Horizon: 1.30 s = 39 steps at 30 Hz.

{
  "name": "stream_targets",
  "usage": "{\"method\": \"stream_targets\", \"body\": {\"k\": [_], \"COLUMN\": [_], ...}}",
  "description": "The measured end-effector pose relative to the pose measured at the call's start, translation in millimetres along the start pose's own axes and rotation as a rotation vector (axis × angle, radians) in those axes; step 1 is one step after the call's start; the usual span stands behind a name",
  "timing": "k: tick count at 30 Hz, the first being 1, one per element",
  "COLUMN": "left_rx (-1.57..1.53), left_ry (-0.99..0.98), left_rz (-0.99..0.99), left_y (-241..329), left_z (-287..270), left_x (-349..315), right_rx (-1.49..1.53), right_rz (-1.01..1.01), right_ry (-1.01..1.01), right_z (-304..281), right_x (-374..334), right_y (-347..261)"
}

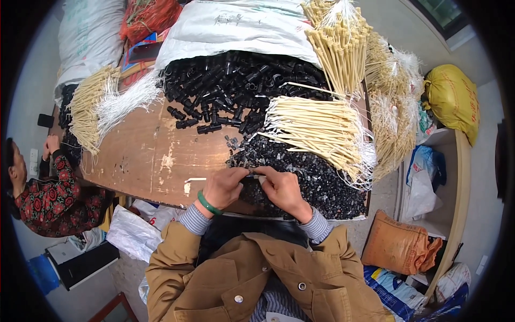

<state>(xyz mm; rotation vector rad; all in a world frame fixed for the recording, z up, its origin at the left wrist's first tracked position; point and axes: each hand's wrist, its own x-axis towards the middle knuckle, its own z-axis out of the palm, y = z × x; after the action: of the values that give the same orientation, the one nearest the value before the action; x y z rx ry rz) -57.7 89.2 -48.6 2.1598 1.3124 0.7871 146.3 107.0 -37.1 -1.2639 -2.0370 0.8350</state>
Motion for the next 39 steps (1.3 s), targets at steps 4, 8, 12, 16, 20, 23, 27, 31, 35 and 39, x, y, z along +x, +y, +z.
{"method": "stream_targets", "body": {"k": [4, 8, 12, 16, 20, 23, 27, 31, 35, 39], "left_rx": [-0.020, -0.066, -0.065, -0.006, 0.011, 0.316, 0.458, 0.716, 0.539, 0.306], "left_ry": [0.084, 0.158, 0.179, 0.227, 0.208, 0.451, 0.583, 0.574, 0.533, 0.432], "left_rz": [-0.016, -0.017, -0.010, 0.009, -0.246, -0.320, -0.546, -0.703, -0.424, -0.209], "left_y": [3, 5, 2, 0, -4, -31, -75, -87, -50, -53], "left_z": [-3, 1, 1, -2, -9, -20, -46, -50, -33, -18], "left_x": [0, 1, -2, -4, -11, -19, -38, -37, -1, 56], "right_rx": [0.003, 0.008, 0.036, 0.033, -0.008, -0.007, -0.013, -0.015, -0.072, -0.454], "right_rz": [0.020, 0.019, -0.002, 0.028, -0.061, -0.107, -0.190, -0.506, -0.064, 0.088], "right_ry": [-0.006, 0.013, 0.055, 0.017, 0.178, 0.232, 0.054, -0.245, 0.040, 0.331], "right_z": [3, 3, 5, 9, 13, 12, 11, 2, -40, -95], "right_x": [5, 8, 12, 14, 18, 17, 6, -12, -9, 1], "right_y": [-4, -6, -8, -9, -8, -6, -11, -30, 26, 55]}}
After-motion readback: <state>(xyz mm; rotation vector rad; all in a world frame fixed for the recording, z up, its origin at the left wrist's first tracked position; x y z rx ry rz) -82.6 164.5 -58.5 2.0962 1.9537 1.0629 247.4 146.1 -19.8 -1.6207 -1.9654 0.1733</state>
